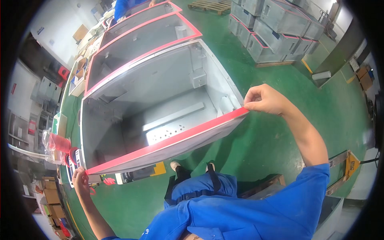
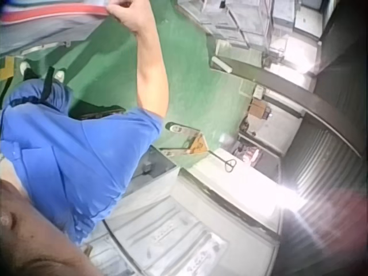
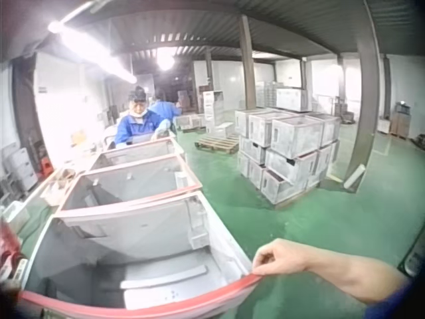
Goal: The person applies red protective tape to the edges of a large metal appliance door, trims excess tape with scissors, and wipes the surface with a cloth. They then place a metal panel into the appliance frame and continue applying tape to the edges.
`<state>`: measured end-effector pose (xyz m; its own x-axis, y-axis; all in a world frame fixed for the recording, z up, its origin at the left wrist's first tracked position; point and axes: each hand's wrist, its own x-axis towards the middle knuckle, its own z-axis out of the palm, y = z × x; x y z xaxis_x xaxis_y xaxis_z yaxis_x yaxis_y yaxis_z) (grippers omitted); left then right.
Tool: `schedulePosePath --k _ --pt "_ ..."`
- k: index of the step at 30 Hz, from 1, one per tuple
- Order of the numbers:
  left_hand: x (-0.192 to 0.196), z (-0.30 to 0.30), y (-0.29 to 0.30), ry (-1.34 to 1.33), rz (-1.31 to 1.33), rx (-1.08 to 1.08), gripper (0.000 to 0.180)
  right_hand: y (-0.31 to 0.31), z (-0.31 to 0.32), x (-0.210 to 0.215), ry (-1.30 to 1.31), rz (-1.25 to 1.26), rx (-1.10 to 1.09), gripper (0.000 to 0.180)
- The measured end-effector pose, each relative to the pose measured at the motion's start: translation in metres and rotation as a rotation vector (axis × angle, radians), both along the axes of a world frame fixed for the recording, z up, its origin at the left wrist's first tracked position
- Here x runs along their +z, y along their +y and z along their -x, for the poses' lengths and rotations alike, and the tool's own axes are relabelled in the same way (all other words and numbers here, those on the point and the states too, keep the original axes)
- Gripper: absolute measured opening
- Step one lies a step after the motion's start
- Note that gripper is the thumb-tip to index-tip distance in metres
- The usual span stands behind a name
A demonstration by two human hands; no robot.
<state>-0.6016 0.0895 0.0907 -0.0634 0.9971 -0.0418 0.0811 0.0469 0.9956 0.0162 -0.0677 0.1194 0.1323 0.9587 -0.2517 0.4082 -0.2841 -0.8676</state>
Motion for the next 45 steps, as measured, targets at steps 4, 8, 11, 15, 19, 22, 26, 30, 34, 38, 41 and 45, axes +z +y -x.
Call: schedulePosePath --k 4,8,11,15,19,22,26,30,34,38,41,45 --pt "0.001 -0.006 -0.001 -0.020 0.026 0.097 0.003 -0.001 0.000 0.000 -0.017 0.006 -0.001 0.011" --pt "-0.005 0.008 0.002 -0.035 0.048 0.075 0.005 0.000 0.003 0.002 -0.014 -0.001 -0.009 0.010" --pt "-0.012 0.021 0.008 -0.031 0.043 0.036 0.006 0.000 0.003 0.005 -0.006 0.019 -0.018 0.010" --pt "-0.014 0.021 0.008 -0.054 0.054 0.065 0.006 0.001 0.005 0.006 -0.027 0.024 -0.028 0.010" --pt "-0.018 0.021 0.006 0.003 0.001 0.032 0.008 0.001 0.006 0.010 -0.018 0.062 -0.043 0.012" --pt "-0.016 0.020 0.005 -0.008 0.023 0.049 0.009 0.001 0.006 0.009 -0.012 0.054 -0.041 0.013" --pt "-0.015 0.019 0.005 -0.053 0.056 0.056 0.009 0.000 0.006 0.009 -0.016 0.039 -0.036 0.013" --pt "-0.016 0.019 0.005 -0.060 0.035 0.068 0.009 0.000 0.005 0.007 -0.024 0.012 -0.027 0.012" --pt "-0.013 0.014 0.002 -0.046 0.029 0.071 0.008 0.001 0.008 0.012 -0.025 0.060 -0.048 0.012" --pt "-0.014 0.017 0.003 -0.052 0.034 0.060 0.008 0.000 0.008 0.010 -0.019 0.043 -0.044 0.010" --pt "-0.014 0.015 0.003 -0.056 0.026 0.049 0.008 -0.001 0.007 0.007 -0.018 0.019 -0.042 0.010" --pt "-0.019 0.024 0.005 0.033 -0.035 0.014 0.009 -0.002 0.007 0.005 -0.030 -0.005 -0.035 0.010"
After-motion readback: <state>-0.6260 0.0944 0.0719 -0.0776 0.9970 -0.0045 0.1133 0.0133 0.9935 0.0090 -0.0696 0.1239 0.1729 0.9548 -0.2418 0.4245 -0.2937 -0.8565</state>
